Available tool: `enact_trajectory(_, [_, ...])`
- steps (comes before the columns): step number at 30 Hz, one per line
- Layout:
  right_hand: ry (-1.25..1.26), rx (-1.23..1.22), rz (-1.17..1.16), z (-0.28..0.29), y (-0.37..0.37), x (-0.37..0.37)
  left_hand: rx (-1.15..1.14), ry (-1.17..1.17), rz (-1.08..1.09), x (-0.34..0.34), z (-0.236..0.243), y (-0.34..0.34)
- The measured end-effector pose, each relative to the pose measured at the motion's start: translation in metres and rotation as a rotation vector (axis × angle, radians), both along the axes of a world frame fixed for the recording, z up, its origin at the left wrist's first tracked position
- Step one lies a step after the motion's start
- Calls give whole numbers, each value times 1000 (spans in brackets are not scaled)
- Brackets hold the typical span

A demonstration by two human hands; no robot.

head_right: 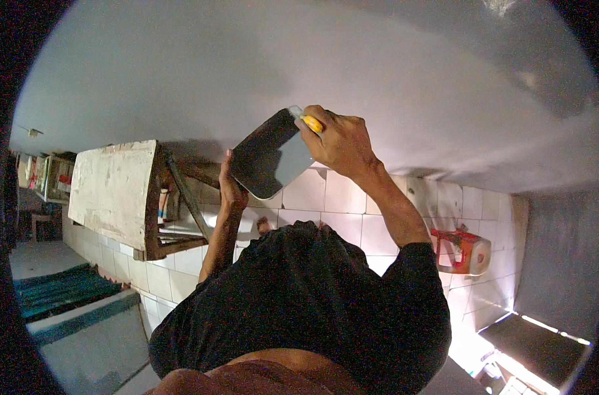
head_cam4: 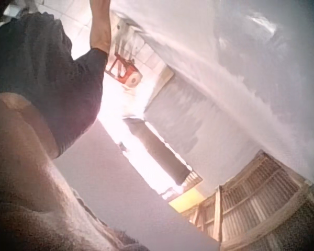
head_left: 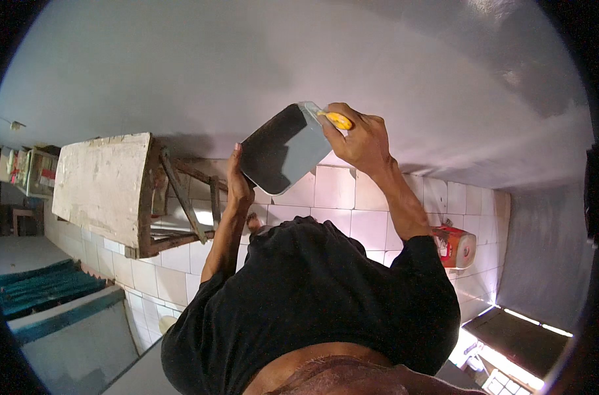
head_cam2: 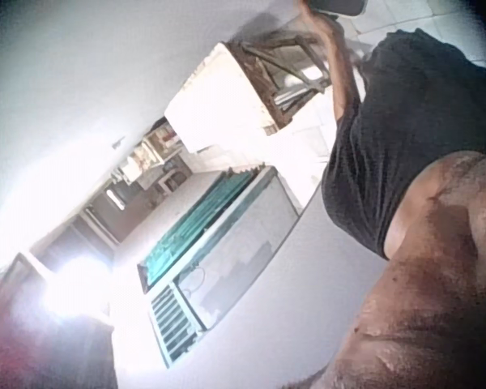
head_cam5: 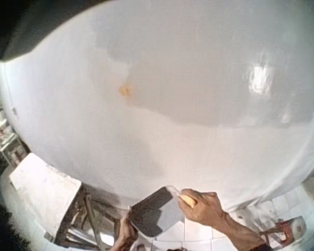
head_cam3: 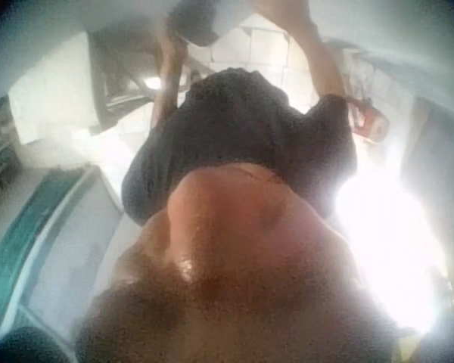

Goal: The person applies grey paint onto the ceiling and upper walls of an indoor space using a paintbrush, repeatedly dipping the brush into a hand-held plastic tray container containing the paint.

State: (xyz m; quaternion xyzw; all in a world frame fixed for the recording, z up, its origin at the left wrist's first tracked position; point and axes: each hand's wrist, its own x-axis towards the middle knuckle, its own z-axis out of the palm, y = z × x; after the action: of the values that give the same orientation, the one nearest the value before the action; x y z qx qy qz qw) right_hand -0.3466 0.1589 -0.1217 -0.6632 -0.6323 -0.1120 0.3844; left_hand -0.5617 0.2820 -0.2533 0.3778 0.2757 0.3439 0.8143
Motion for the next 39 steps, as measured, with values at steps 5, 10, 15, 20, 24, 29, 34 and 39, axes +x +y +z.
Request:
enact_trajectory(5, [252, 53, 70, -10, 20, -42, 23, 99, -43, -8, -2, 38])
enact_trajectory(10, [488, -125, 164, -21, 40, -78, 1, 121, -73, -12, -6, 67])
enact_trajectory(15, [601, -103, 157, -18, 50, -83, -28, 137, -134, -27, 1, 83])
enact_trajectory(20, [270, -193, 122, 2, 73, -60, -75, 80, -142, -31, -7, 96])
enact_trajectory(24, [304, -163, 139, 5, 79, -57, -72, 28, -144, -37, -10, 101])
enact_trajectory(29, [241, -84, -5, 17, 58, -67, -61, -19, -159, -41, -14, 107])
enact_trajectory(34, [444, -290, 45, 9, 55, -102, -68, -38, -168, -46, -14, 113])
enact_trajectory(39, [533, -231, 248, -7, 55, -116, -42, -102, -130, -44, -10, 111])
